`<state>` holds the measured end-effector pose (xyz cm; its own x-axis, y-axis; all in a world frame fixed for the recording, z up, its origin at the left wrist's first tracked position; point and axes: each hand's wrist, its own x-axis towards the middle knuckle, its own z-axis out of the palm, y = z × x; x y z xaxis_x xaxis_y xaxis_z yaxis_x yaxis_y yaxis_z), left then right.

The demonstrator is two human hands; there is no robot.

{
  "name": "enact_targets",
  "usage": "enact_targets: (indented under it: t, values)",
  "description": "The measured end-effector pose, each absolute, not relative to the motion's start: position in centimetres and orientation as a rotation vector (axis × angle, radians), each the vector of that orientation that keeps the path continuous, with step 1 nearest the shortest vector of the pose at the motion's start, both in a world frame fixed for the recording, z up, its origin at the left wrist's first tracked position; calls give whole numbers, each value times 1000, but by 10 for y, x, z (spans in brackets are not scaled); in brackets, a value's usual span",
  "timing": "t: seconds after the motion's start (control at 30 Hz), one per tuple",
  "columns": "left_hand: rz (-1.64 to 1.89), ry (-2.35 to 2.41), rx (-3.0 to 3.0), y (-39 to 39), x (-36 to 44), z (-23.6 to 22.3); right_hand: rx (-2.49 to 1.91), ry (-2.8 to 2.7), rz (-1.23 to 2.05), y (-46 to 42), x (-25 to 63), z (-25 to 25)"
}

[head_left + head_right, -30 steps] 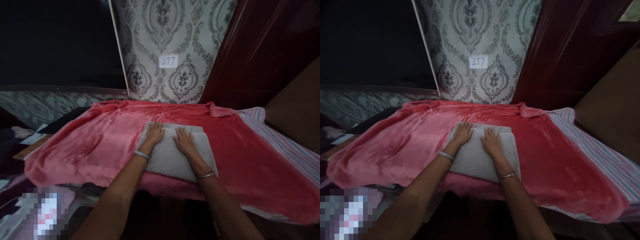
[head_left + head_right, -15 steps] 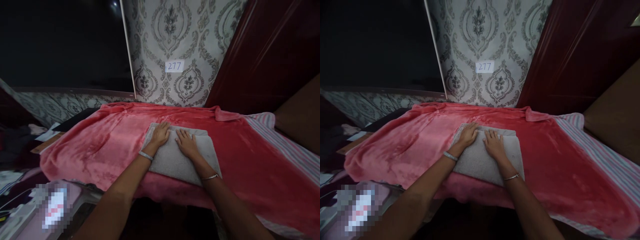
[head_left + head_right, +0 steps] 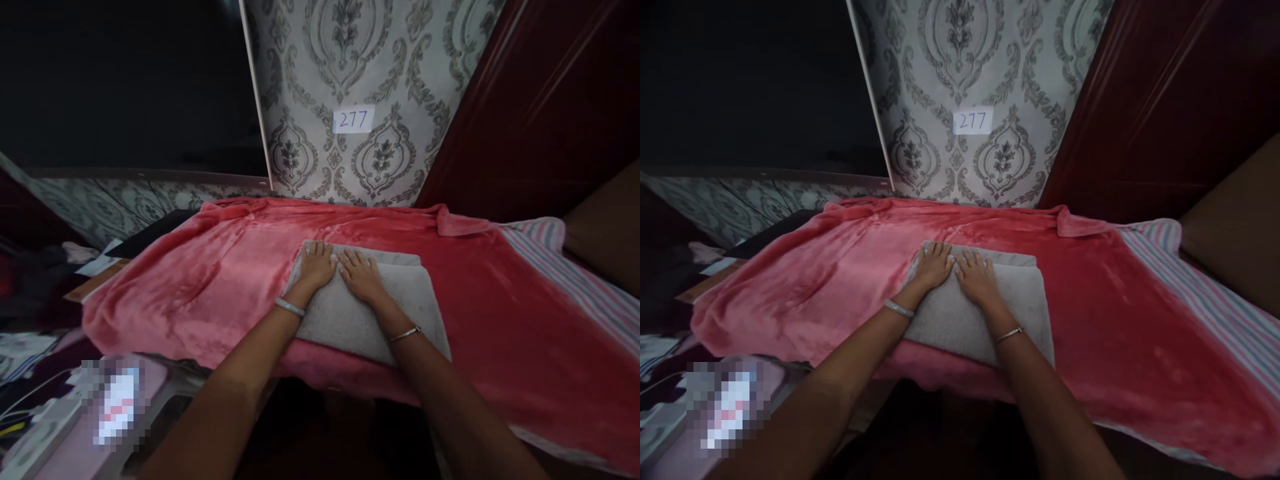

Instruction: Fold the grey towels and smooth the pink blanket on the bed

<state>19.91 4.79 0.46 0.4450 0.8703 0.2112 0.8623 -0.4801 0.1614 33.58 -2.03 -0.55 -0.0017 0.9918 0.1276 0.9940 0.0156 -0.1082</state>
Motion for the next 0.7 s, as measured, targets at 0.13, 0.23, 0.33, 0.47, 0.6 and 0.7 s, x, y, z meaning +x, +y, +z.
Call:
enact_targets:
  t: [0.13, 0.23, 0.33, 0.47, 0.6, 0.7]
  values:
    - [373, 1546, 2641, 50, 193, 8, -2076, -2114, -63, -22, 337, -4]
    - [338, 1540, 2641, 44, 182, 11, -2077, -2116, -68, -23, 337, -4]
    - [238, 1379, 2723, 25, 164, 13, -2078, -2124, -54, -22, 338, -5]
    - [124, 1052, 2795, -20, 134, 12, -2081, -2120, -38, -22, 338, -6]
    - [182, 907, 2811, -74, 104, -2, -2089, -2113, -24, -22, 338, -6]
    - [314, 856, 2798, -108, 88, -16, -2100, -2113, -16, -23, 337, -4]
